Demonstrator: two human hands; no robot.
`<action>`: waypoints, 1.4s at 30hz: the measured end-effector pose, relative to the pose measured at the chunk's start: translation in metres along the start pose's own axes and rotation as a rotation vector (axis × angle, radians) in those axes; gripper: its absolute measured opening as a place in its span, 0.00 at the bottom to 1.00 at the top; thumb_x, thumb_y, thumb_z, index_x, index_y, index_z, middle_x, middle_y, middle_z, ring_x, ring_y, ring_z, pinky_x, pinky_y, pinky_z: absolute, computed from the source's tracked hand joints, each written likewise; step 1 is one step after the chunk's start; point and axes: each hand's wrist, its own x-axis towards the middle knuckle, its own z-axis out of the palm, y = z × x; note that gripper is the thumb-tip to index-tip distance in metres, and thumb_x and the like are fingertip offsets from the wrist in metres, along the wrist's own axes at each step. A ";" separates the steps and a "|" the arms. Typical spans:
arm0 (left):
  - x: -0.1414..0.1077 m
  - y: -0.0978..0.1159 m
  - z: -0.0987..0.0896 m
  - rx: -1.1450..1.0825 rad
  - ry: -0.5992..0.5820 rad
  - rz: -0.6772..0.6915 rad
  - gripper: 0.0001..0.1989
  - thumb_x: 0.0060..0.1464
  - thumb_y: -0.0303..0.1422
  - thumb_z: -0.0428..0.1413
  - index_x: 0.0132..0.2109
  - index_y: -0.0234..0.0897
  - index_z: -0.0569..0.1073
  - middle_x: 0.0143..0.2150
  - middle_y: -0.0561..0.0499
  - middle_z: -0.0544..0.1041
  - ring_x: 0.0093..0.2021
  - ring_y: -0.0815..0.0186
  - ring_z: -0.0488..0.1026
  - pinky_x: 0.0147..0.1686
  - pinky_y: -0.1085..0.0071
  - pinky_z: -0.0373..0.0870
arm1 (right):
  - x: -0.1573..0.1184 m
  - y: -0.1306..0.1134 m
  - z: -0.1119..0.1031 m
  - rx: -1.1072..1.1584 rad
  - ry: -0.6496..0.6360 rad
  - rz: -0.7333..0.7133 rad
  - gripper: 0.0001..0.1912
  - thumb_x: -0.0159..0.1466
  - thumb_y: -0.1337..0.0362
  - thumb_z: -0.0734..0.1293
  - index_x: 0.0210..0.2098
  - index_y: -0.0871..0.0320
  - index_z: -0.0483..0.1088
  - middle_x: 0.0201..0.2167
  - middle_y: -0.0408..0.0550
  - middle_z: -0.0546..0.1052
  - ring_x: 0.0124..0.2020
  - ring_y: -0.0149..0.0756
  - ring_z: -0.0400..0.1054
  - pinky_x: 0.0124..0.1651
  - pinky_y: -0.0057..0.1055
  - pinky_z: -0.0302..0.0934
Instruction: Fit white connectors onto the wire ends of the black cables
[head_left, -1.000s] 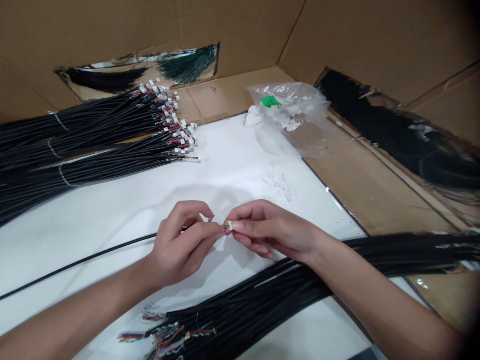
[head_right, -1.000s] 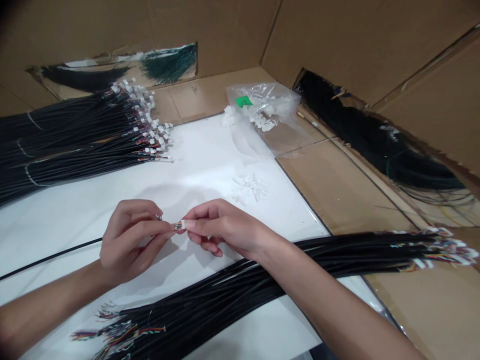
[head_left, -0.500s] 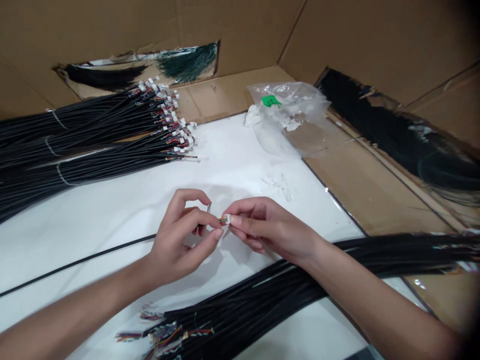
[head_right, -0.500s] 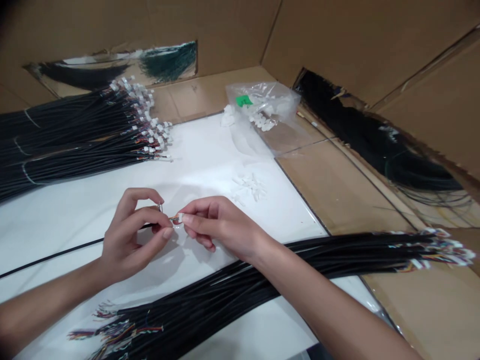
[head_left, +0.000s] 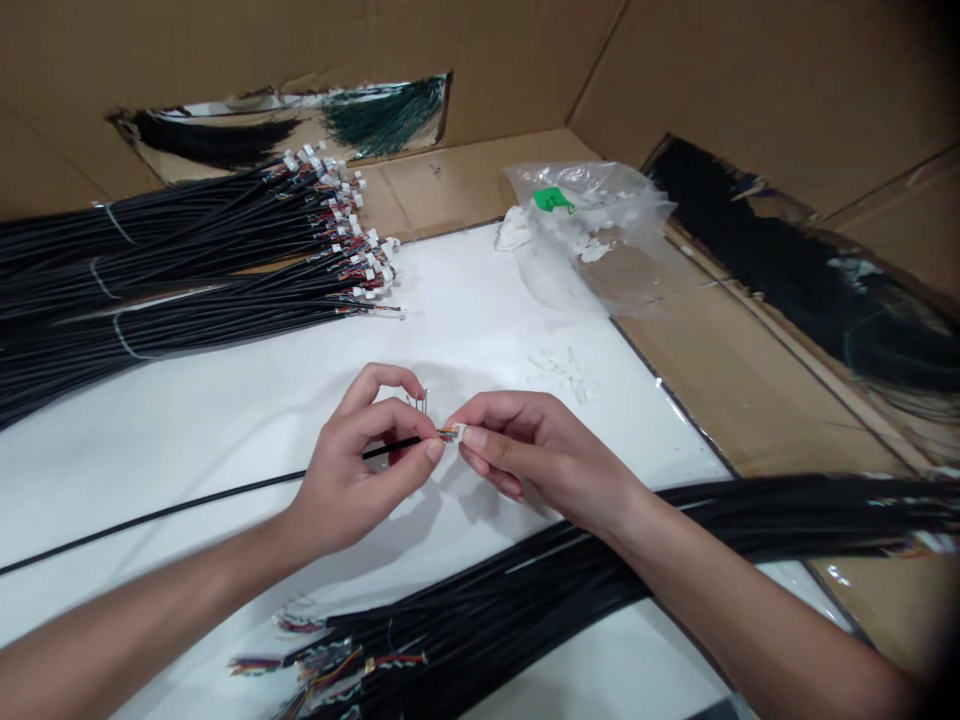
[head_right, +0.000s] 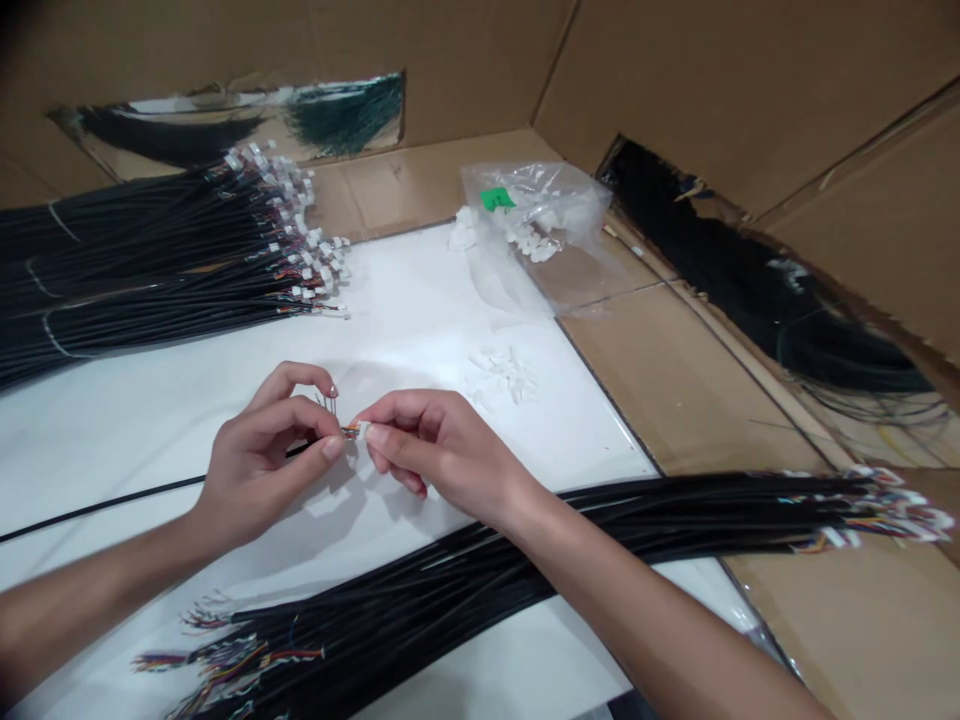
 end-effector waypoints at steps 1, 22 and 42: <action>0.000 0.000 0.000 -0.005 0.001 -0.002 0.03 0.56 0.25 0.58 0.34 0.37 0.73 0.43 0.53 0.65 0.26 0.80 0.63 0.25 0.81 0.64 | 0.000 0.000 0.000 -0.014 0.002 -0.004 0.08 0.61 0.62 0.70 0.33 0.62 0.74 0.19 0.38 0.68 0.16 0.19 0.55 0.16 0.19 0.48; 0.002 -0.002 0.000 -0.021 0.014 -0.077 0.03 0.56 0.28 0.59 0.34 0.37 0.77 0.43 0.51 0.67 0.27 0.78 0.65 0.24 0.80 0.63 | -0.002 -0.007 0.003 -0.297 0.072 -0.064 0.13 0.61 0.56 0.69 0.32 0.62 0.74 0.20 0.39 0.68 0.17 0.22 0.55 0.18 0.22 0.49; 0.002 -0.001 0.001 0.011 0.032 -0.009 0.04 0.56 0.27 0.57 0.34 0.34 0.77 0.41 0.46 0.68 0.35 0.69 0.70 0.25 0.78 0.66 | 0.000 -0.005 0.000 -0.257 0.093 0.029 0.16 0.57 0.54 0.73 0.34 0.63 0.76 0.20 0.40 0.68 0.17 0.23 0.56 0.18 0.22 0.50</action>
